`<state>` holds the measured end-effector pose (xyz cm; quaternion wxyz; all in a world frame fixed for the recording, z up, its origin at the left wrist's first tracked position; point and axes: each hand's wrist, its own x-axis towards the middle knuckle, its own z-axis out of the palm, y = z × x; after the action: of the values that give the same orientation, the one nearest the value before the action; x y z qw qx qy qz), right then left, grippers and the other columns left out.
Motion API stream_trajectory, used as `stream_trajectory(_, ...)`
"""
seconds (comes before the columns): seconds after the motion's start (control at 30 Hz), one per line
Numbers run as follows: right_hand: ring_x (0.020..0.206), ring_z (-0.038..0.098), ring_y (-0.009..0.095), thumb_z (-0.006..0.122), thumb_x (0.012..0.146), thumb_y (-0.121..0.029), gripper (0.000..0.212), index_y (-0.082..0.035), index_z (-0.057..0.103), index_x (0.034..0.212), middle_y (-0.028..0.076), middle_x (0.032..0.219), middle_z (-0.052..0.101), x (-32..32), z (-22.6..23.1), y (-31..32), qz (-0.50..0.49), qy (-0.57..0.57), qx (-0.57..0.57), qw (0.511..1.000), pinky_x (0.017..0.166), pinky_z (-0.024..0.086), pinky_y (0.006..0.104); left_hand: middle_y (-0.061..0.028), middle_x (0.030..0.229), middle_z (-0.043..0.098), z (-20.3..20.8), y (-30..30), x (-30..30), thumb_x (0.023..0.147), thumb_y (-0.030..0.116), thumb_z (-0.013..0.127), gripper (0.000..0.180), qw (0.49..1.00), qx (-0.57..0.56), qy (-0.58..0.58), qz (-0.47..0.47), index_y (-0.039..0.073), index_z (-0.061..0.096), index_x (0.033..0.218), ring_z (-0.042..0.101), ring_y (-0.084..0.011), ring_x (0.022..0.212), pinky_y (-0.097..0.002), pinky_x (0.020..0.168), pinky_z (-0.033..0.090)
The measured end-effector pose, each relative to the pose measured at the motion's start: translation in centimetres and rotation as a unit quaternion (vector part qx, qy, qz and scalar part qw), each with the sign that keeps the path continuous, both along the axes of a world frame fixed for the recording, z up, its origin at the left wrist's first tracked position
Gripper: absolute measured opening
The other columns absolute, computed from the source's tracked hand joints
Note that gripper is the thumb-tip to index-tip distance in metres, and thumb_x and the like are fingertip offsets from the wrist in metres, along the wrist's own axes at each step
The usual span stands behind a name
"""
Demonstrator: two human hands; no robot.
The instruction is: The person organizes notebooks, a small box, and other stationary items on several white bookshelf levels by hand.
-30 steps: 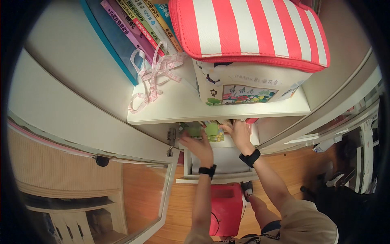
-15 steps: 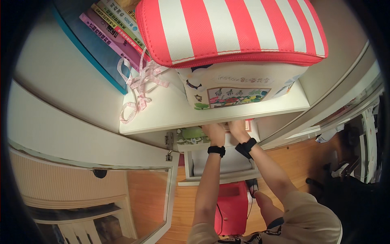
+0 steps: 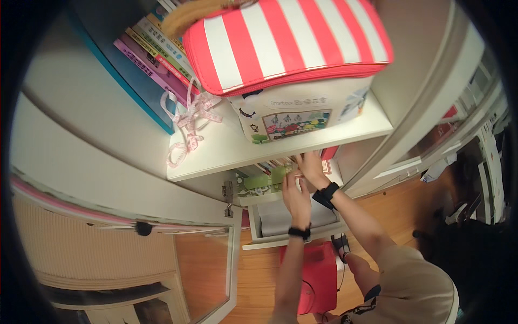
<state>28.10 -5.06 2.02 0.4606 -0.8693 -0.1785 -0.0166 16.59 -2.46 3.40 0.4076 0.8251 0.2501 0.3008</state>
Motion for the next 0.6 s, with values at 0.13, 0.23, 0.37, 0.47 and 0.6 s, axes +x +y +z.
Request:
stream_trajectory(0.13, 0.063, 0.064, 0.029, 0.061, 0.091, -0.026, 0.027, 0.0, 0.064, 0.084, 0.015, 0.07, 0.065, -2.3, -3.5, -2.8, 0.135, 0.014, 0.054, 0.989, 0.061, 0.051, 0.0396, -0.0121, 0.094, 0.064, 6.2, -5.4, -11.7, 0.087, -0.004, 0.055, 0.015, 0.991, -0.104, -0.073, -0.035, 0.0, 0.063, 0.099, 0.061, -0.0245, 0.087, -0.032, 0.082, 0.047)
stream_trajectory(0.23, 0.055, 0.053, 0.02, 0.066, 0.088, -0.033, 0.038, 0.001, 0.059, 0.074, 0.013, 0.062, 0.058, -2.0, -2.9, 0.4, 0.184, 0.093, 0.094, 0.974, 0.055, 0.046, 0.0361, -0.01, 0.092, 0.066, 4.1, -7.3, -22.6, 0.089, -0.003, 0.054, 0.013, 0.993, -0.113, -0.014, -0.029, 0.001, 0.065, 0.095, 0.062, -0.0188, 0.083, -0.0298, 0.077, 0.048)
stream_trajectory(0.37, 0.054, 0.056, 0.018, 0.069, 0.088, -0.039, 0.048, 0.006, 0.062, 0.072, 0.012, 0.064, 0.061, 3.5, -2.8, 2.5, 0.081, 0.207, 0.137, 0.965, 0.054, 0.046, 0.0368, -0.0069, 0.082, 0.067, 1.4, -11.0, -34.5, 0.091, 0.002, 0.056, 0.012, 0.969, -0.222, 0.092, 0.052, 0.0, 0.063, 0.1, 0.062, -0.0141, 0.072, -0.0254, 0.063, 0.047)
stream_trajectory(0.47, 0.063, 0.059, 0.02, 0.072, 0.086, -0.037, 0.043, 0.005, 0.065, 0.081, 0.011, 0.069, 0.063, 4.9, -2.8, 1.9, 0.141, 0.323, 0.158, 0.922, 0.061, 0.05, 0.0368, -0.0092, 0.087, 0.069, 1.2, -11.7, -41.8, 0.09, 0.001, 0.055, 0.012, 0.966, -0.227, 0.094, 0.084, -0.002, 0.065, 0.096, 0.067, -0.0165, 0.08, -0.028, 0.073, 0.053)
stream_trajectory(0.6, 0.098, 0.059, 0.024, 0.07, 0.088, -0.031, 0.05, 0.001, 0.054, 0.123, 0.012, 0.111, 0.063, 1.4, -4.2, 0.3, 0.055, 0.253, 0.171, 0.951, 0.086, 0.048, 0.0352, -0.0091, 0.096, 0.068, 3.4, -10.8, -46.4, 0.085, -0.007, 0.055, 0.022, 0.965, -0.191, 0.165, 0.063, 0.001, 0.064, 0.102, 0.064, -0.0179, 0.08, -0.0287, 0.076, 0.052)
